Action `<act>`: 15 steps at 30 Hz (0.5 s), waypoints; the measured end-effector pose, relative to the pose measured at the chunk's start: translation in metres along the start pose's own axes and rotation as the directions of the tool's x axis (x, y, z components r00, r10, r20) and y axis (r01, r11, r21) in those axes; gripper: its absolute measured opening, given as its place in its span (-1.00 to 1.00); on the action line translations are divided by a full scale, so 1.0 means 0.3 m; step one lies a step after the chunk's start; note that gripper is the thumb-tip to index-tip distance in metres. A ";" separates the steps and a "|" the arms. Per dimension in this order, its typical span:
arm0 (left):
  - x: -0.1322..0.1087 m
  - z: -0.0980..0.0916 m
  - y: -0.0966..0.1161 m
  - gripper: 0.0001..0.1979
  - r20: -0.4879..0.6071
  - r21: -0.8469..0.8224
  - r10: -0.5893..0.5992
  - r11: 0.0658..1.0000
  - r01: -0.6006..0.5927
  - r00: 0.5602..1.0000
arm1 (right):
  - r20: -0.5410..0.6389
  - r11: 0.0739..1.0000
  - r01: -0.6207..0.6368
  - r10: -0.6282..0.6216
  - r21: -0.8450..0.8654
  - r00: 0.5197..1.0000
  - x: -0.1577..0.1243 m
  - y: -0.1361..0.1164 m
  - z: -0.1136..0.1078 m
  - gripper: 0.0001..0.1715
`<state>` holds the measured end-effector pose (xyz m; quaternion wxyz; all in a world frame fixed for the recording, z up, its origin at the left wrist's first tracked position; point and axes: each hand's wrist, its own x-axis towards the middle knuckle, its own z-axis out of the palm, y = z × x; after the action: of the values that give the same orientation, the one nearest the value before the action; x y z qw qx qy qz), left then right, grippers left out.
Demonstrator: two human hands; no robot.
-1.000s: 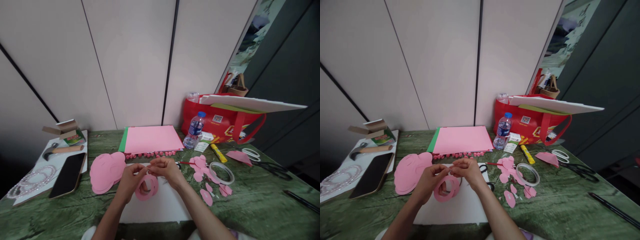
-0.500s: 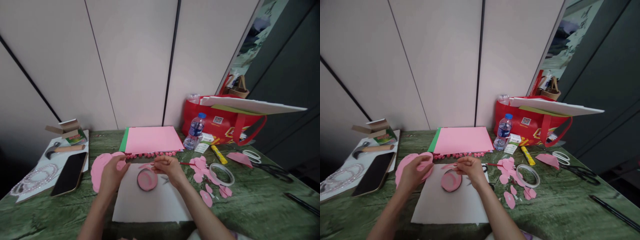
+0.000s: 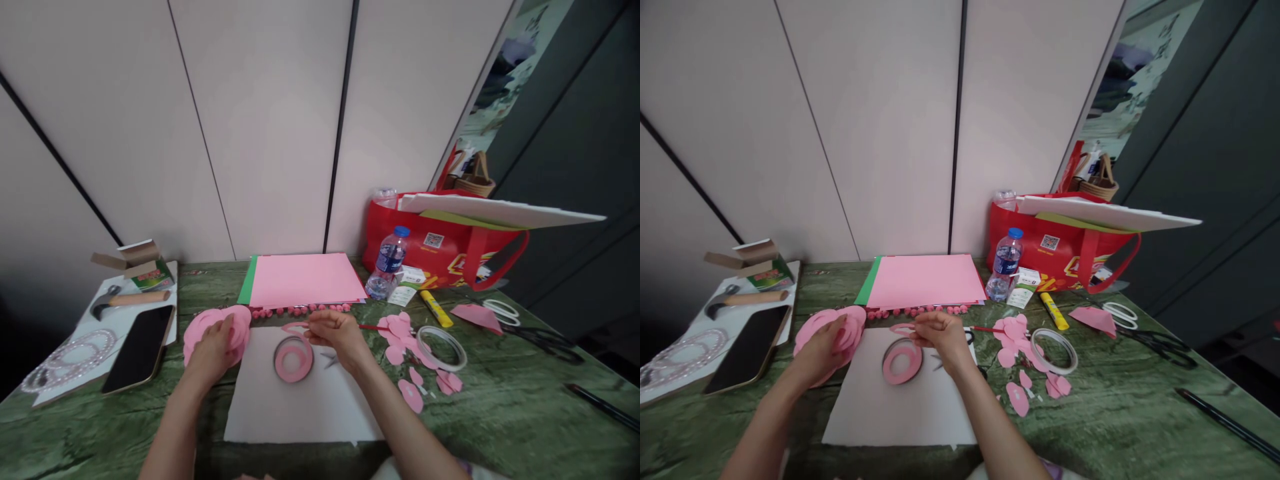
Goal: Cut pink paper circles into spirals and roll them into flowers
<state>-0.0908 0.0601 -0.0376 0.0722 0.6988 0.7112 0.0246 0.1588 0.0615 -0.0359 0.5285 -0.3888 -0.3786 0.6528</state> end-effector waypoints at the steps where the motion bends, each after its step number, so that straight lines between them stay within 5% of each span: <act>1: 0.004 0.000 -0.011 -0.39 -0.024 -0.021 0.011 1.000 -0.011 1.000 | 0.002 1.000 -0.001 0.001 -0.002 1.000 0.000 0.001 0.000 -0.60; 9: 0.024 -0.025 -0.066 -0.48 -0.161 -0.146 -0.092 0.987 0.069 0.983 | 0.007 1.000 -0.009 0.009 0.003 1.000 0.004 0.006 -0.002 -0.61; 15: 0.023 -0.014 -0.066 -0.44 -0.159 -0.161 -0.079 0.985 0.054 0.984 | 0.003 1.000 -0.018 0.018 0.008 1.000 0.005 0.007 -0.003 -0.61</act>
<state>-0.1110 0.0669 -0.0368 0.0687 0.6623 0.7337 0.1355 0.1586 0.0628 -0.0382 0.5237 -0.3892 -0.3733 0.6595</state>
